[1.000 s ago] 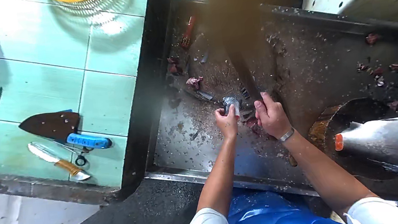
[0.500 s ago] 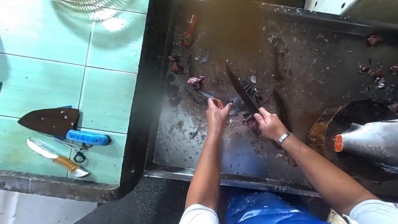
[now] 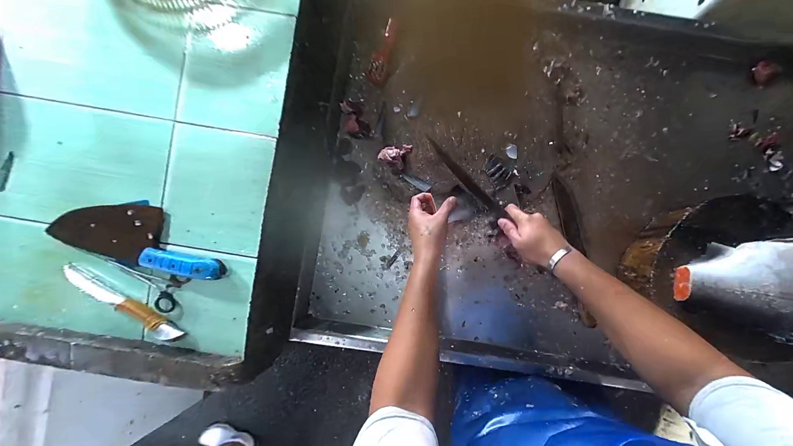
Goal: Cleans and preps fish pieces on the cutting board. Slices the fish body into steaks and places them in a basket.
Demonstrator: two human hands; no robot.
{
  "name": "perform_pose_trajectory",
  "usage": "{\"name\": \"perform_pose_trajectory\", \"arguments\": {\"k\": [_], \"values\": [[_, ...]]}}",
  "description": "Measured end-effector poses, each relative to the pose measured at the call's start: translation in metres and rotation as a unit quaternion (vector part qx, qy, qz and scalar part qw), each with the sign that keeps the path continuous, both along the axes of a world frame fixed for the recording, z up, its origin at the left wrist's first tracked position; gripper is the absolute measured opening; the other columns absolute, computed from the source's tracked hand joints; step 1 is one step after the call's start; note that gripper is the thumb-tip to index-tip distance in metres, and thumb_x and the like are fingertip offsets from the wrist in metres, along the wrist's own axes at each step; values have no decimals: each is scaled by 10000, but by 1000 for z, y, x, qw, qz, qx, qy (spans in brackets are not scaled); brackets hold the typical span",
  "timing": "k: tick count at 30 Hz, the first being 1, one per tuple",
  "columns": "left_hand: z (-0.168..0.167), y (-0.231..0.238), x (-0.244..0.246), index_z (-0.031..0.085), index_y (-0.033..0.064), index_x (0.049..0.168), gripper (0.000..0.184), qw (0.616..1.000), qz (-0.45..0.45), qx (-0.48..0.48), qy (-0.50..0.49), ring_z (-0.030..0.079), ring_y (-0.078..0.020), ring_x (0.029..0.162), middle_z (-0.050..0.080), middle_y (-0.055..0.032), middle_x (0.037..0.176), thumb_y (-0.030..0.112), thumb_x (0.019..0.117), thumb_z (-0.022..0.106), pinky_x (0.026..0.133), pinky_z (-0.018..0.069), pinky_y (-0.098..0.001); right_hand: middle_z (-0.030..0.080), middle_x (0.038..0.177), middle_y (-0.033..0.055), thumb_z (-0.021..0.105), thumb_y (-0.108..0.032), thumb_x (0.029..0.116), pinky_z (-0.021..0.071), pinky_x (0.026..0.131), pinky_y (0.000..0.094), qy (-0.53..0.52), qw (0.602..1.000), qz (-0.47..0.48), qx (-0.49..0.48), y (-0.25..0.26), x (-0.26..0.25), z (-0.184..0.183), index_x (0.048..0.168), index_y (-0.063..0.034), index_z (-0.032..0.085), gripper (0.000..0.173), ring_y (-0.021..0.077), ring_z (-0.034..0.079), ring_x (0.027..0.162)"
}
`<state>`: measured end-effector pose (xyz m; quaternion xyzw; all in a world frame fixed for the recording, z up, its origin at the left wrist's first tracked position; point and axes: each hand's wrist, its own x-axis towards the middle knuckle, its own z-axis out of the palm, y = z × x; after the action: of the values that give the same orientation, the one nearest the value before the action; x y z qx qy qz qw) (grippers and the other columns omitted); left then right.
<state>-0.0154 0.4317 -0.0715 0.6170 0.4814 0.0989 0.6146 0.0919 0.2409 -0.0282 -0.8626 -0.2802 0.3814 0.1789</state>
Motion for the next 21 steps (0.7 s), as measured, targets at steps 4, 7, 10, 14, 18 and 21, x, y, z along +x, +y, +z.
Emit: {"name": "perform_pose_trajectory", "arguments": {"k": [4,7,10,14,18,21], "values": [[-3,-17,-1,526,28,1311,602,998,54,-6,-33,695,-241,824,676,-153,1005,303,871,832,737,624,-446,673,725,138,343,-480,1113,581,543,518,36,996,-60,55,2,2,19,1342,-152,564,458,299,669,565],[1,-21,0,533,32,1299,631,998,41,33,20,665,-246,795,655,-143,948,363,856,839,748,597,-469,632,662,121,360,-436,1118,566,518,491,-8,989,-61,133,11,-1,51,1415,-102,545,483,265,634,519],[5,-22,1,543,44,1264,605,998,41,45,30,629,-224,725,619,-115,883,370,850,840,695,586,-449,613,657,73,384,-342,1118,564,472,414,-95,951,-41,292,20,-6,86,1421,-16,518,465,189,611,492],[5,-22,2,554,38,1257,607,997,49,49,42,651,-233,759,649,-125,912,375,843,843,736,584,-456,647,719,117,393,-353,1106,568,498,483,-136,961,-33,238,15,-24,36,1424,-40,498,459,263,645,551],[0,-16,3,553,10,1258,584,997,39,50,39,663,-259,810,659,-158,960,354,866,815,763,584,-475,730,957,217,393,-443,1102,581,766,629,-68,998,-16,7,13,-27,-20,1405,-93,542,487,426,733,901],[-7,-20,-4,529,-7,1294,615,998,65,9,-10,676,-253,862,654,-171,1016,312,860,827,777,602,-457,715,912,221,370,-464,1107,586,702,607,2,999,-42,16,8,-20,-16,1442,-99,516,516,393,722,792]]}}
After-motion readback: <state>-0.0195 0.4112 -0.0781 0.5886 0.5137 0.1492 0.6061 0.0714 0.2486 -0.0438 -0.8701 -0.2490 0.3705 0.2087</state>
